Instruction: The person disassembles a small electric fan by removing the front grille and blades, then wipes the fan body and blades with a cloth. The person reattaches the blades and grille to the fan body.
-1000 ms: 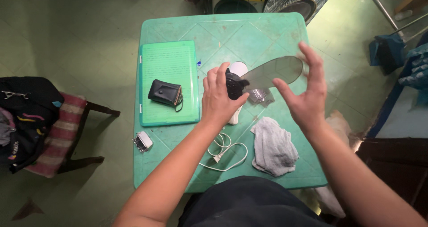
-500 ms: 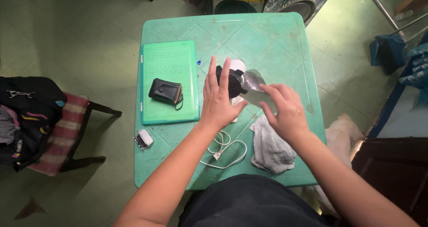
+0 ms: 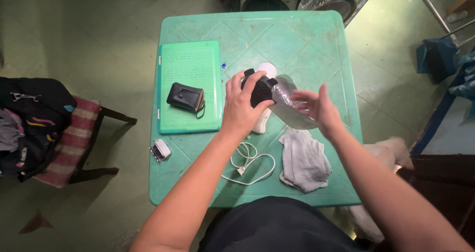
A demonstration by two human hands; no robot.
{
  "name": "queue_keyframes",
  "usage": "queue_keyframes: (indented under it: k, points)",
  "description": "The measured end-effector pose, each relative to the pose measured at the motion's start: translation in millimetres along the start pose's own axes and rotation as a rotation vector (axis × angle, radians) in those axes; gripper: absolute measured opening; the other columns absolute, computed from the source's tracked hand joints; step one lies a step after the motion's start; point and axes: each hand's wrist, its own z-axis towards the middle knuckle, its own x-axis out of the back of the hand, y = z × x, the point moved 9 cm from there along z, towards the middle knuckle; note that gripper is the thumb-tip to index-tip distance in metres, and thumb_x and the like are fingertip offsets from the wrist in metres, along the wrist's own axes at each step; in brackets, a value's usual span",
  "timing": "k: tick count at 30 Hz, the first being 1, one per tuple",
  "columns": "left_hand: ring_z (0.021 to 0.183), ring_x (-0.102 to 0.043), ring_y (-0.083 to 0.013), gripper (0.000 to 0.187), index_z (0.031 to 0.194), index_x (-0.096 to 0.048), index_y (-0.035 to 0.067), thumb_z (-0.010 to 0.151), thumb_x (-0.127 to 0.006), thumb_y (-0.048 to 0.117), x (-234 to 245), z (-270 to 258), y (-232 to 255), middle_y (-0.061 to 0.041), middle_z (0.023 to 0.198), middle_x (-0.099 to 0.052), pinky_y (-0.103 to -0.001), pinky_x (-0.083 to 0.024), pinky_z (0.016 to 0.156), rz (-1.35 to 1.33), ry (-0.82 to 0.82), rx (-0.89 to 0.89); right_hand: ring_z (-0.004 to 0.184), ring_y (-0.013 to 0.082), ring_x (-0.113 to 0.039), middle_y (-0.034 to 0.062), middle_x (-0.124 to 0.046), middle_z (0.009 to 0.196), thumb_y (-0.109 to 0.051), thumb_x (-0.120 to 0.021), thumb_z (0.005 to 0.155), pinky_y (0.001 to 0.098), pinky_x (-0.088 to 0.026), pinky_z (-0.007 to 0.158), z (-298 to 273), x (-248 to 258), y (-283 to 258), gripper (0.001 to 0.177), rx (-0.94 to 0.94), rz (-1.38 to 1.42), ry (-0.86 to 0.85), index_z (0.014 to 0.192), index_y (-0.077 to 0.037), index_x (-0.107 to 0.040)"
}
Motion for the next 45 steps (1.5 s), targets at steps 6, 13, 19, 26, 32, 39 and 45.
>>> queue_keyframes:
  k: [6,13,19,26,32,39,45]
  points:
    - [0.132,-0.044,-0.0428,0.077,0.14,-0.051,0.027,0.072,-0.088,0.024,0.4,0.3,2.2,-0.018,0.141,-0.046,-0.052,-0.044,0.107,0.006,-0.011,0.016,0.12,0.0337,-0.059,0.0201,-0.065,0.134,-0.041,-0.066,0.094,0.0449,-0.05,0.097,77.2,29.9,94.7,0.057,-0.031,-0.678,0.021,0.143,-0.014,-0.062]
    - [0.135,-0.041,-0.0442,0.078,0.144,-0.048,0.027,0.075,-0.085,0.024,-1.5,-2.3,2.9,-0.021,0.144,-0.044,-0.054,-0.041,0.11,0.025,0.005,0.004,0.131,0.0499,-0.05,0.0178,-0.052,0.151,-0.037,-0.076,0.083,0.0548,-0.044,0.109,67.1,-15.2,140.3,0.066,0.58,-1.445,-0.139,0.143,-0.019,-0.058]
    - [0.137,-0.04,-0.0447,0.078,0.145,-0.046,0.028,0.077,-0.084,0.025,-5.2,-2.4,1.5,-0.022,0.145,-0.043,-0.055,-0.039,0.111,0.03,0.002,0.009,0.13,0.0528,-0.051,0.0146,-0.057,0.137,-0.029,-0.072,0.086,0.0537,-0.049,0.1,54.6,-19.9,124.4,0.046,0.369,-1.383,0.058,0.131,-0.021,-0.068]
    - [0.138,-0.04,-0.0443,0.079,0.146,-0.046,0.028,0.077,-0.084,0.027,-7.7,-3.5,2.1,-0.022,0.146,-0.042,-0.055,-0.039,0.111,0.035,0.006,0.013,0.101,0.0474,-0.062,0.0266,-0.056,0.115,-0.037,-0.084,0.083,0.0509,-0.055,0.087,65.7,-14.1,94.9,0.049,0.19,-1.088,0.315,0.111,-0.001,-0.066]
    - [0.137,-0.04,-0.0441,0.078,0.145,-0.046,0.028,0.077,-0.085,0.027,-7.0,-2.8,4.1,-0.021,0.145,-0.042,-0.055,-0.04,0.111,0.047,0.009,0.0,0.094,0.0378,-0.069,0.0237,-0.068,0.104,-0.027,-0.091,0.072,0.0457,-0.054,0.078,54.5,-2.3,84.7,0.071,0.194,-0.786,0.441,0.123,0.006,-0.054]
    - [0.137,-0.041,-0.0433,0.077,0.144,-0.047,0.027,0.076,-0.084,0.026,-10.0,-3.0,3.3,-0.02,0.143,-0.043,-0.055,-0.041,0.108,0.058,0.006,-0.006,0.085,0.0257,-0.07,0.0187,-0.072,0.102,-0.007,-0.074,0.092,0.0337,-0.057,0.071,55.0,40.7,111.9,0.029,-0.194,-0.008,0.356,0.118,0.005,-0.069]
    - [0.138,-0.04,-0.0443,0.08,0.146,-0.046,0.027,0.075,-0.086,0.026,-9.1,-0.4,3.5,-0.021,0.144,-0.043,-0.056,-0.04,0.111,0.057,0.008,-0.011,0.096,0.0301,-0.076,0.0143,-0.07,0.105,-0.003,-0.064,0.094,0.0381,-0.062,0.083,-23.0,35.8,20.2,0.015,-0.16,0.59,0.259,0.108,0.001,-0.062]
